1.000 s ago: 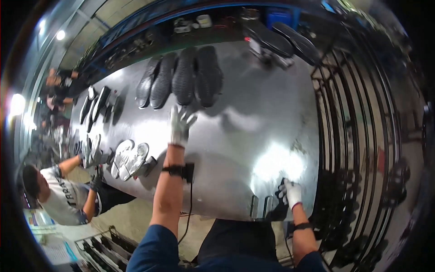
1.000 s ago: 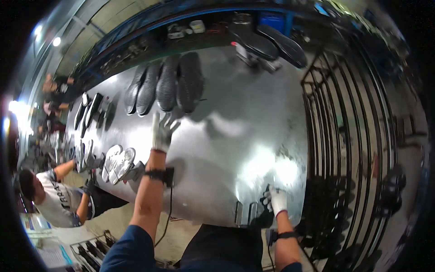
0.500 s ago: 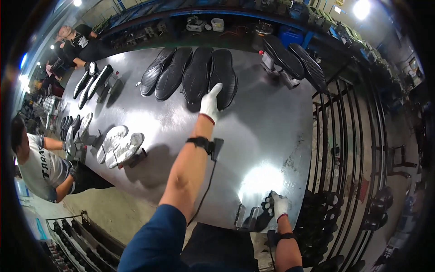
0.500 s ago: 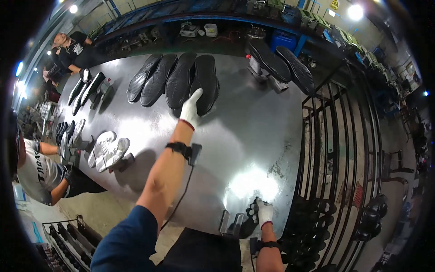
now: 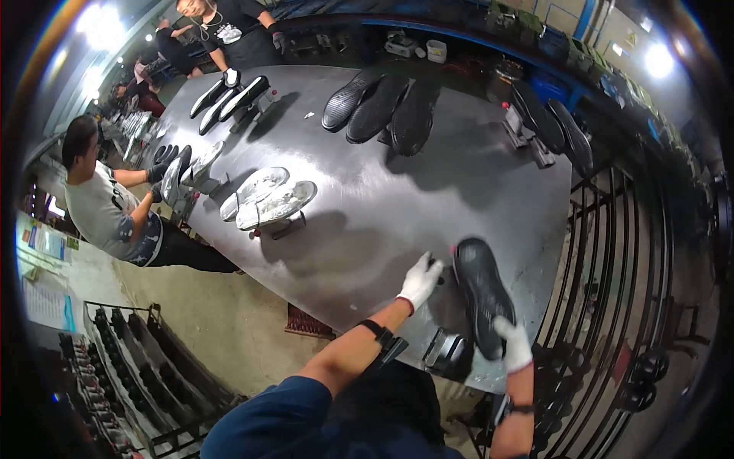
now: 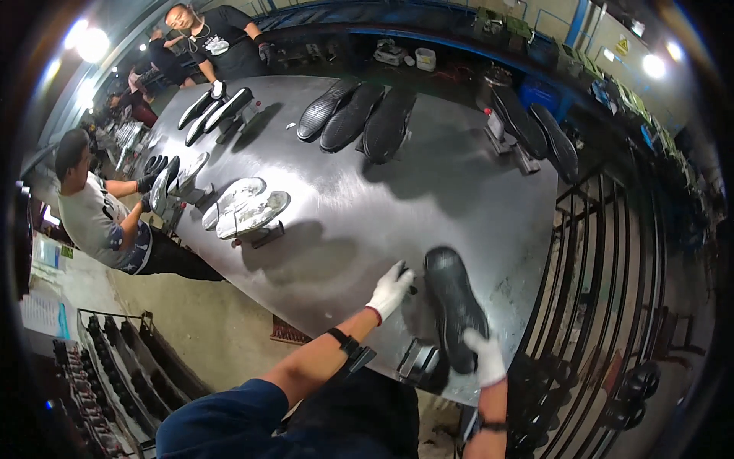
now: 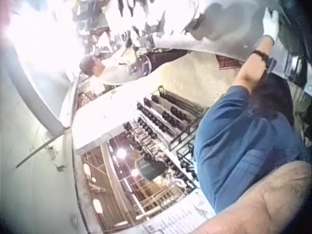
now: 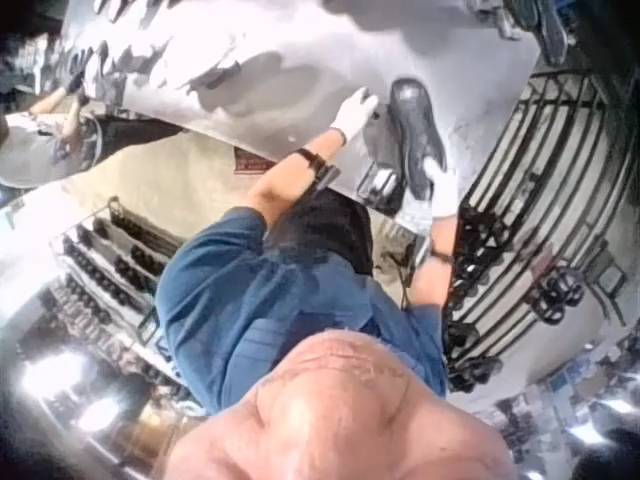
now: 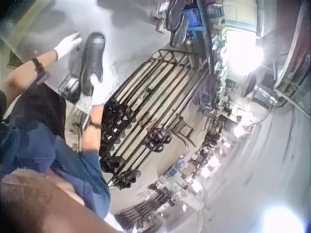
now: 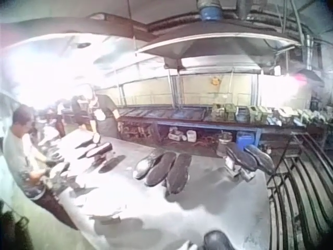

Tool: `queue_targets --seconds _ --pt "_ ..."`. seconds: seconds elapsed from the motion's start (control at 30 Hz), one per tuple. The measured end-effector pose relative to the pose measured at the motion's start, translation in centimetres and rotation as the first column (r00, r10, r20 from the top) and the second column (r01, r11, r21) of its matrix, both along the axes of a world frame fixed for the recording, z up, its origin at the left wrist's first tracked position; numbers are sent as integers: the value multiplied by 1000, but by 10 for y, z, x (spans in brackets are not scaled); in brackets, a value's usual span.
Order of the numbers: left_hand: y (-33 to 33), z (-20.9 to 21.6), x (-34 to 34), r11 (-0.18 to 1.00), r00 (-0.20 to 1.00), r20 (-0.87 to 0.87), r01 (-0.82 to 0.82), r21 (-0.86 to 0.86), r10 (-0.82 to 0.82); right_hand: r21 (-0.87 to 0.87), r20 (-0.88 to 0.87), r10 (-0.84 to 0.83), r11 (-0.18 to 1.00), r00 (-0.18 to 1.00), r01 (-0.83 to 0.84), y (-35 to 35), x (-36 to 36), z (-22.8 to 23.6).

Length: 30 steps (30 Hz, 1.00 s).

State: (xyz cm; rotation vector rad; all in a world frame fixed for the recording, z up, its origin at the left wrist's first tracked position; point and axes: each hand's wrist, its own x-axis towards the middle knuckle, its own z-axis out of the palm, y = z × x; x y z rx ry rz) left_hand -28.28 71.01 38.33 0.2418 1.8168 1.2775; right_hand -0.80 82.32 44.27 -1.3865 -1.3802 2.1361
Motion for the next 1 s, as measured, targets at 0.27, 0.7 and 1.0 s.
queue_targets --seconds 0.27,0.7,1.0 --pt "15 -47 21 781 664 -413 558 -280 -623 -173 -10 -334 929 943 327 -165 54 15" --pt "20 -43 45 915 981 13 175 363 -193 798 576 -187 339 796 -498 -112 -103 85" --pt "-98 91 146 732 775 -536 572 371 -334 940 248 199 186 948 -285 -201 137 109"
